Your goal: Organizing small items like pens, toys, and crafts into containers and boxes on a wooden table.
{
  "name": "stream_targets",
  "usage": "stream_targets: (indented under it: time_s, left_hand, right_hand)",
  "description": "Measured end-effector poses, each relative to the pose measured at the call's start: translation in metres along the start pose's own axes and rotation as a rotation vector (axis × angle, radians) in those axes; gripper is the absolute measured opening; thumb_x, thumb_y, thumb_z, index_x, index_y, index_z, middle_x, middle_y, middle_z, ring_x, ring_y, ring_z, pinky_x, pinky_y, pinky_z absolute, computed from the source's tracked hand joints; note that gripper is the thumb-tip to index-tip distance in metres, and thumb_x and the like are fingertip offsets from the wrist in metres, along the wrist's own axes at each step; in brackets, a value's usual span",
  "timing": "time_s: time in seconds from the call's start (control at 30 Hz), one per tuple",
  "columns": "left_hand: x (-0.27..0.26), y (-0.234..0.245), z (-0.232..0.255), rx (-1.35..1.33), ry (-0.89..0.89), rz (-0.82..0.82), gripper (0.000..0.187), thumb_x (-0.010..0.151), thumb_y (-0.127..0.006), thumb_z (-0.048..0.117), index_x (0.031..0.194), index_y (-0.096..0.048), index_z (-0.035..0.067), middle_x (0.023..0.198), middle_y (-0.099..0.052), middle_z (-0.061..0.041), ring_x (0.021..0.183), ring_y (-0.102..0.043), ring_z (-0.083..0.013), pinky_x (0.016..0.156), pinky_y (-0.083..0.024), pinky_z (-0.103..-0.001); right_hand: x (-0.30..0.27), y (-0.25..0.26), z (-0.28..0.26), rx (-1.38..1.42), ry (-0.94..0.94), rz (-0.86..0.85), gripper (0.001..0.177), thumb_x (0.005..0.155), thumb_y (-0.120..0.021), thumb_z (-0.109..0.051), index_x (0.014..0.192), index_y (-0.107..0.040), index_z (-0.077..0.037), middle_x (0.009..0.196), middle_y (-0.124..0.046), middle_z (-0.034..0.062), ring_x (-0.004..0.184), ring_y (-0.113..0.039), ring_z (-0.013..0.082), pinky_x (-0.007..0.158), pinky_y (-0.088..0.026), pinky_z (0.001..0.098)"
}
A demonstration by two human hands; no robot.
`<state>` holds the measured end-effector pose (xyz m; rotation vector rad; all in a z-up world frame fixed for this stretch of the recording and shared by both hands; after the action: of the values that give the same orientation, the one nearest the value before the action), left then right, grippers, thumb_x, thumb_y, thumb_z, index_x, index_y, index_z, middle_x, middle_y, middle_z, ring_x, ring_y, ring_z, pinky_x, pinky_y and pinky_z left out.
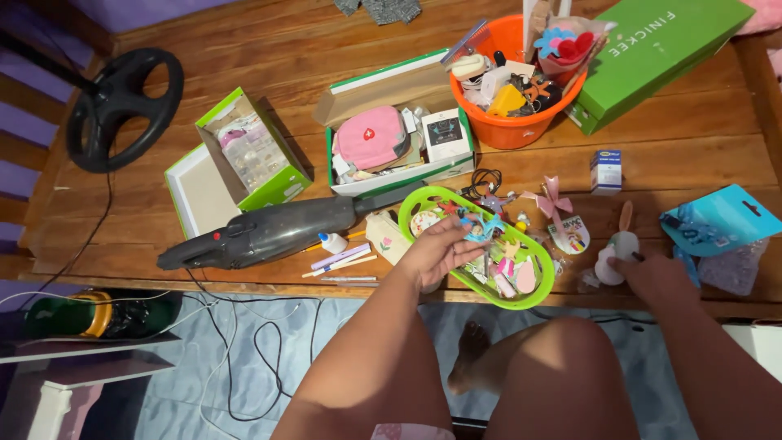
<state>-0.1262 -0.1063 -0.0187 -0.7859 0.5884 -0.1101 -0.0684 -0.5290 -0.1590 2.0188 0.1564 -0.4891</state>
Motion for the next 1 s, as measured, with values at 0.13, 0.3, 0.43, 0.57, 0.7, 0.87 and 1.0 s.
stream_targets:
  time_s: [0.13,0.3,0.43,0.57,0.7,0.87,1.0]
  left_hand:
    - [0.002,0.007,0.003,-0.059,0.015,0.037,0.041,0.098,-0.066,0.020,0.133,-0.049,0.008,0.117,-0.072,-0.013,0.102,-0.074,-0.0279,0.084,-0.062,-0.041]
    - [0.023,0.037,-0.014,0.799,-0.136,0.341,0.083,0.086,-0.069,0.000,0.156,-0.028,0.014,0.111,-0.068,-0.017,0.082,-0.072,-0.0261,0.061,-0.057,-0.034]
    - [0.014,0.017,-0.003,0.854,-0.225,0.385,0.090,0.086,-0.071,0.003,0.160,-0.021,0.015,0.115,-0.065,-0.008,0.079,-0.072,-0.0174,0.056,-0.063,-0.032]
    - [0.005,0.017,0.007,0.536,-0.046,0.448,0.097,0.085,-0.072,0.002,0.161,-0.018,0.025,0.110,-0.068,-0.017,0.075,-0.066,-0.0214,0.057,-0.054,-0.032]
    - [0.024,0.075,-0.009,1.377,-0.465,0.450,0.068,0.082,-0.077,0.000,0.144,-0.055,0.018,0.121,-0.066,-0.023,0.098,-0.069,-0.0363,0.084,-0.058,-0.045]
    - [0.015,0.031,-0.008,1.916,-0.217,0.197,0.020,0.092,-0.065,0.014,0.109,-0.075,0.017,0.138,-0.057,-0.024,0.103,-0.069,-0.0385,0.091,-0.054,-0.047]
    - [0.050,0.034,-0.039,2.094,-0.227,-0.007,0.056,0.071,-0.067,0.017,0.124,-0.062,-0.001,0.128,-0.063,-0.023,0.105,-0.070,-0.0368,0.089,-0.056,-0.044]
  right_hand:
    - [-0.045,0.022,-0.064,-0.161,0.033,0.349,0.058,0.085,-0.079,-0.048,0.122,-0.074,-0.005,0.121,-0.064,0.0290,0.104,-0.066,0.0450,0.080,-0.055,0.0535]
    - [-0.075,-0.001,-0.157,0.196,0.953,0.163,0.026,0.085,-0.067,-0.027,0.106,-0.077,-0.014,0.110,-0.073,0.0073,0.104,-0.068,0.0298,0.090,-0.056,0.0411]
    - [-0.136,0.014,-0.250,-0.288,0.862,-0.111,0.028,0.076,-0.075,-0.035,0.100,-0.083,-0.021,0.101,-0.072,0.0075,0.109,-0.064,0.0292,0.085,-0.054,0.0413]
    - [-0.125,-0.034,-0.235,-0.687,0.733,0.060,0.040,0.081,-0.074,-0.049,0.096,-0.077,-0.011,0.109,-0.069,0.0084,0.108,-0.066,0.0246,0.089,-0.053,0.0429]
    - [-0.121,-0.009,-0.241,-0.624,0.664,-0.040,0.048,0.080,-0.071,-0.056,0.096,-0.078,-0.012,0.105,-0.069,0.0092,0.096,-0.070,0.0251,0.084,-0.057,0.0400]
    - [-0.104,0.026,-0.227,-0.362,0.640,0.092,0.038,0.076,-0.071,-0.049,0.090,-0.078,-0.015,0.095,-0.070,0.0098,0.094,-0.070,0.0296,0.080,-0.057,0.0464]
    - [-0.108,0.030,-0.232,-0.483,0.502,-0.296,0.034,0.071,-0.075,-0.040,0.096,-0.079,-0.018,0.101,-0.073,0.0084,0.098,-0.072,0.0287,0.085,-0.058,0.0464]
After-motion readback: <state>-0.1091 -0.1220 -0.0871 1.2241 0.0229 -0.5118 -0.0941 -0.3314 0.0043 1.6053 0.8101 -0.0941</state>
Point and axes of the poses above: each hand's wrist, its own x-axis towards the middle knuckle, its own y-axis out of the back of the hand, z = x × y, the point moved 2 cm from there along x, towards the middle knuckle
